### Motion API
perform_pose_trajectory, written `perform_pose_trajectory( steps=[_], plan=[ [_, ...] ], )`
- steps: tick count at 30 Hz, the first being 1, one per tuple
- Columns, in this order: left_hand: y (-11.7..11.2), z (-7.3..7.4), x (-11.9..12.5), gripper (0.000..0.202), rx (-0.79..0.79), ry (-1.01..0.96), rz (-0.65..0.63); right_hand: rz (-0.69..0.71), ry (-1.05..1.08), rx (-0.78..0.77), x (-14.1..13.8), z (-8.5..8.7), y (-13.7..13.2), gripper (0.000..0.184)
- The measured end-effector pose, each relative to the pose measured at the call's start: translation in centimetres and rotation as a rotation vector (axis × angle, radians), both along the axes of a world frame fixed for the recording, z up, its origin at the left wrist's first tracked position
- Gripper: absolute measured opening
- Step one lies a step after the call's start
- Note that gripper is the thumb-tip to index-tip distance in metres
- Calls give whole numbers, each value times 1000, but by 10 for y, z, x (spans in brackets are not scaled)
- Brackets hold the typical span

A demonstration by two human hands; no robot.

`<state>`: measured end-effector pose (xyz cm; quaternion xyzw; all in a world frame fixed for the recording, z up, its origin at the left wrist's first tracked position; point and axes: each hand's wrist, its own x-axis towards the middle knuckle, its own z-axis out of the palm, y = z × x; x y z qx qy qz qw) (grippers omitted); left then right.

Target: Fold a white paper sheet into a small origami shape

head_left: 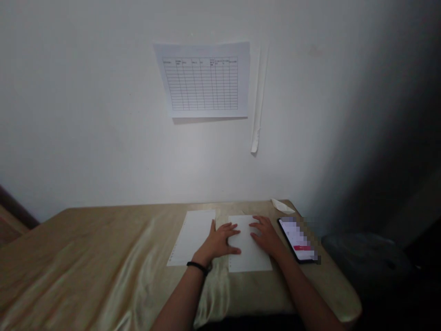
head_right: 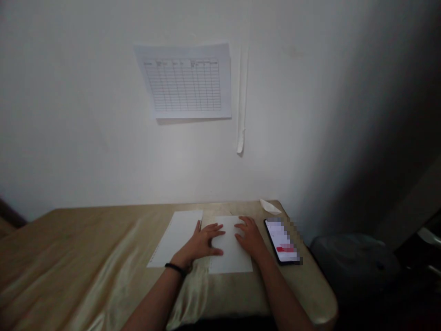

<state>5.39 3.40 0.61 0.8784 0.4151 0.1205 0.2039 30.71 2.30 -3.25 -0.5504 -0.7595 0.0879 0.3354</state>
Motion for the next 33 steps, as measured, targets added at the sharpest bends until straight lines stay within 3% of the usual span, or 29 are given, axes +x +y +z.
perform_pose_trajectory(
  steps=[3,9,14,19,21,29,33],
  plan=[
    [2,2,-3,79,-21,27,1,82,107,-45,9,2,0,32],
    [10,-6,-9,57,12,23,119,129,267,-101,18,2,-3,44],
    [11,-8,-11,45,73,31,178,133,235,-156,18,6,-6,48],
    [9,-3,-12,85,45,111,84,121,175,-227,16,14,-10,51],
    [8,-1,-12,91,35,127,85,108,166,-251,16,16,-11,49],
    [12,-5,-11,64,91,80,144,139,240,-209,21,6,-3,56],
    [12,-7,-11,59,106,69,150,130,252,-214,22,7,-1,44]
  ],
)
